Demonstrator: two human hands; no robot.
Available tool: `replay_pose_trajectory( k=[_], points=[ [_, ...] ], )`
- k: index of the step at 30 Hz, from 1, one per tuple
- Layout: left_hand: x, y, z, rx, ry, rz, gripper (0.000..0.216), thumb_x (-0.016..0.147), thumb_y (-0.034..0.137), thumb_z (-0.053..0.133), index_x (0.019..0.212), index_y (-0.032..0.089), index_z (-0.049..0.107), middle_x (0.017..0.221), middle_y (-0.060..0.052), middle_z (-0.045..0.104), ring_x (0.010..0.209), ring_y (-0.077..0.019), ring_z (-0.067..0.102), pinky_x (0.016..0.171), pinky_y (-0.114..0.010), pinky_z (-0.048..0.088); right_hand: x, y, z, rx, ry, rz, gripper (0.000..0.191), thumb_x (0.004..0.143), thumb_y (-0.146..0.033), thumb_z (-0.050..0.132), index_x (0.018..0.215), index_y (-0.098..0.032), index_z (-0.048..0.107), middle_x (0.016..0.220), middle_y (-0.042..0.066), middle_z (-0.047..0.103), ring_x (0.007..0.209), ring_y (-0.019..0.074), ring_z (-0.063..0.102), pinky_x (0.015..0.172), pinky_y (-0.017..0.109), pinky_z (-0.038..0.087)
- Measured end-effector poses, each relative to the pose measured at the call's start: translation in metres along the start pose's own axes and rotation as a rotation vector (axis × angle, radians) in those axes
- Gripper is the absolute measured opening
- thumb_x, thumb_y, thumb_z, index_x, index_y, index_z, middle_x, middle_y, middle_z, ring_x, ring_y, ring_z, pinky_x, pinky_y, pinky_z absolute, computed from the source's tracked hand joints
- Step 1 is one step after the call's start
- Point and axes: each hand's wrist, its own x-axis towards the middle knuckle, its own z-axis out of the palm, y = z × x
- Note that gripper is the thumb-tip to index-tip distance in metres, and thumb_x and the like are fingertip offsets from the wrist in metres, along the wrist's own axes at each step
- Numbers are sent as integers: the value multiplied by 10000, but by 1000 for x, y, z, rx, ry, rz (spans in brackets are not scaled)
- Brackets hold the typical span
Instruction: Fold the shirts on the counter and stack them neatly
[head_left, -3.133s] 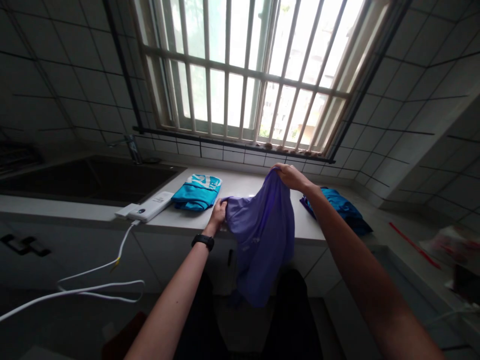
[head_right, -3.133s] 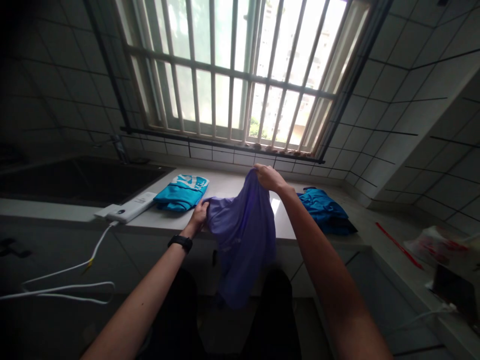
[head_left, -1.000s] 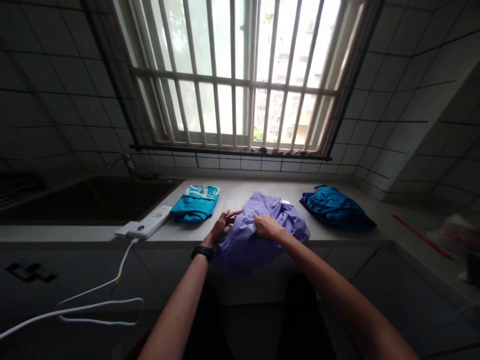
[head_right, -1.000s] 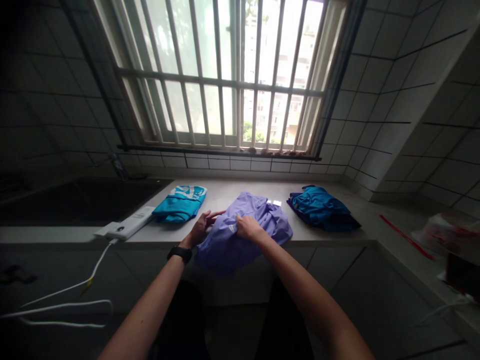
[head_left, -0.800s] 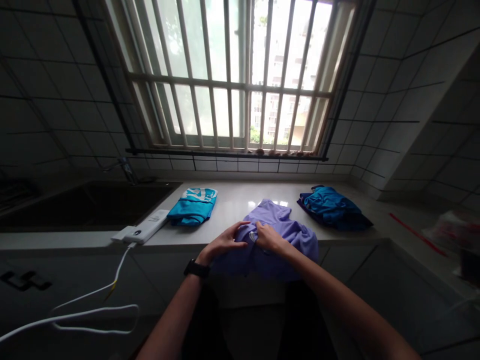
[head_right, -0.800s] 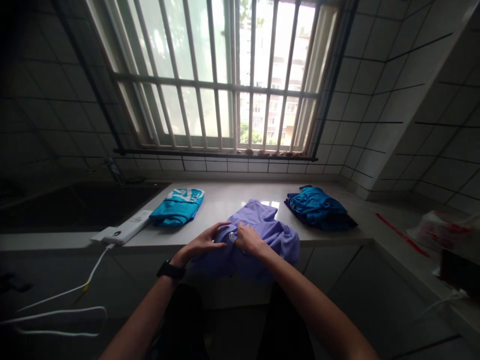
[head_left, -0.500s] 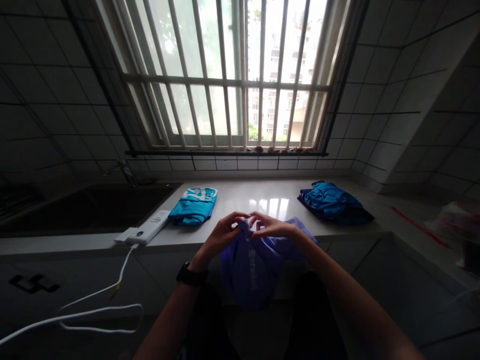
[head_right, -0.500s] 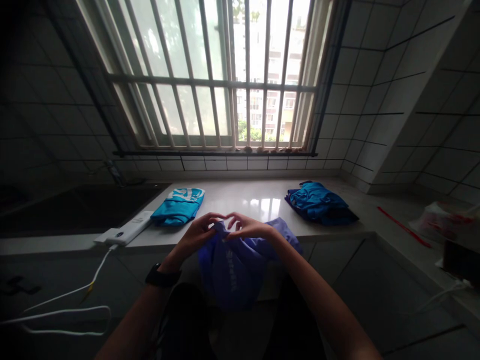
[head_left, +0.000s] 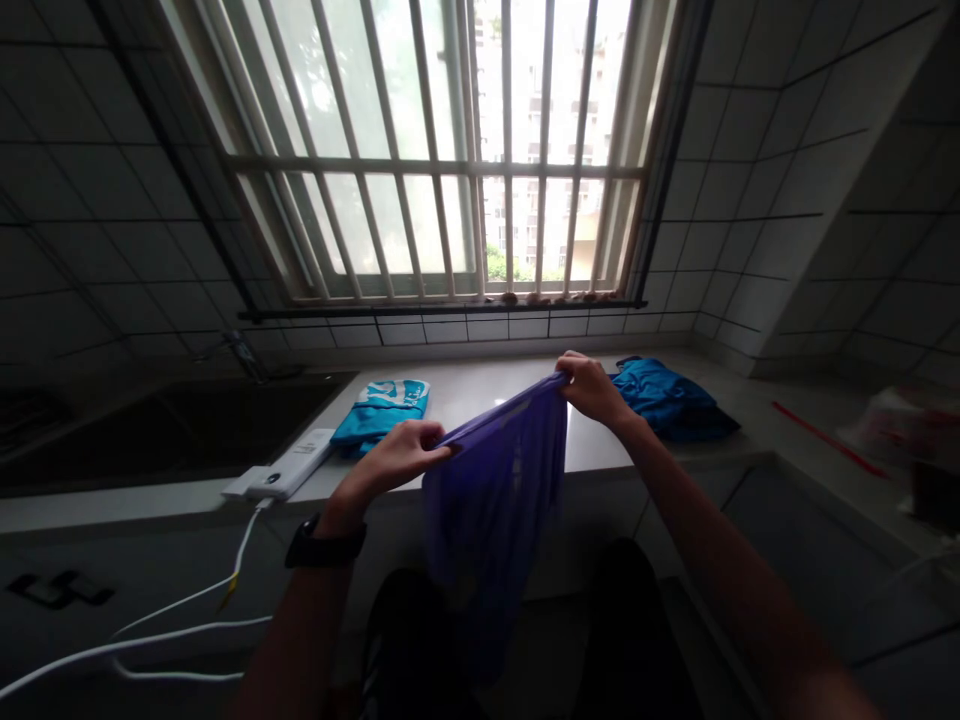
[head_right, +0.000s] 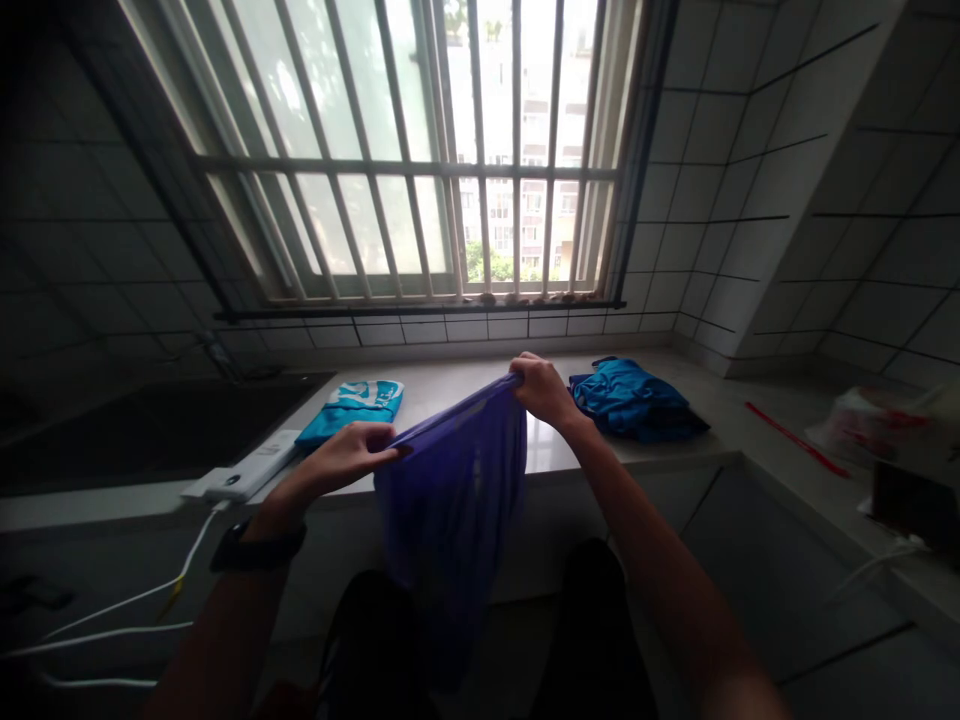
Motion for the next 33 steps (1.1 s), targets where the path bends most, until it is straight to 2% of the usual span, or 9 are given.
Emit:
replay_pose_trajectory(
  k=[3, 8, 11, 14, 19, 23, 28, 30, 33],
  points=[
    [-14, 16, -4, -198, -125, 222, 405, 798, 612, 727, 867, 218, 789, 956, -84, 776, 924, -274, 714, 820, -363, 561, 5, -15, 3, 304, 88, -27, 222, 787, -330, 735, 718, -209, 562, 917, 39, 651, 848, 172, 604, 754, 280, 497],
    [12, 33, 18, -302, 114, 363, 549, 821, 519, 771, 1277, 225, 688, 1257, -135, 728, 1204, -291, 658, 1039, -446, 521, -1, -44, 20, 939, -411, -50, 412, 807, -511, 830, 853, -215, 547, 985, 39, 702, 869, 166, 662, 758, 281, 551],
    [38, 33, 37, -272, 35, 383, 645, 731, 505, 845, 1273, 201, 669, 1256, -114, 723, 1175, -300, 656, 997, -436, 549, 4, -53, 31, 1068, -566, -64, 474, 795, -568, 839, 894, -215, 538, 984, 49, 707, 888, 167, 669, 760, 276, 561],
    [46, 36, 44, -289, 94, 261, 406, 826, 508, 727, 1024, 154, 725, 927, -48, 758, 865, -236, 686, 755, -333, 570, 12, -49, 38, 978, -459, 65, 465, 822, -532, 815, 1063, -228, 559, 1068, 58, 705, 913, 168, 670, 753, 277, 572],
    [37, 48, 35, -184, 529, 56, 300, 766, 466, 703, 788, 167, 702, 728, -3, 700, 715, -185, 615, 632, -270, 469, -13, -43, 48, 744, -11, 363, 453, 915, -393, 657, 1305, -254, 475, 1174, 76, 655, 970, 187, 687, 838, 360, 582],
    [38, 57, 32, -74, 617, -3, 245, 752, 421, 697, 733, 178, 672, 669, 14, 659, 678, -162, 571, 620, -258, 434, -69, -53, 69, 439, -270, 242, 619, 808, -388, 786, 1346, -253, 511, 1211, 97, 670, 1035, 239, 664, 860, 367, 548],
    [40, 51, 21, -28, 627, 28, 251, 759, 420, 691, 692, 180, 658, 766, -18, 672, 729, -167, 594, 685, -274, 471, -89, -33, 67, -71, -333, 213, 235, 857, -147, 632, 1082, -194, 680, 969, 55, 714, 925, 212, 662, 818, 296, 476],
    [35, 45, 9, -123, 513, 55, 284, 720, 456, 733, 714, 175, 695, 878, -55, 711, 789, -196, 636, 704, -289, 500, -80, -15, 51, -60, -489, 275, 152, 852, -204, 680, 999, -177, 706, 884, 37, 700, 855, 196, 659, 740, 263, 471],
    [24, 38, -8, -314, 242, 29, 373, 620, 484, 827, 808, 169, 757, 890, -81, 742, 786, -229, 668, 684, -310, 524, -66, 8, 26, 156, -816, 420, 542, 813, -419, 796, 1268, -165, 648, 845, 0, 671, 730, 154, 634, 629, 231, 471]
  ],
)
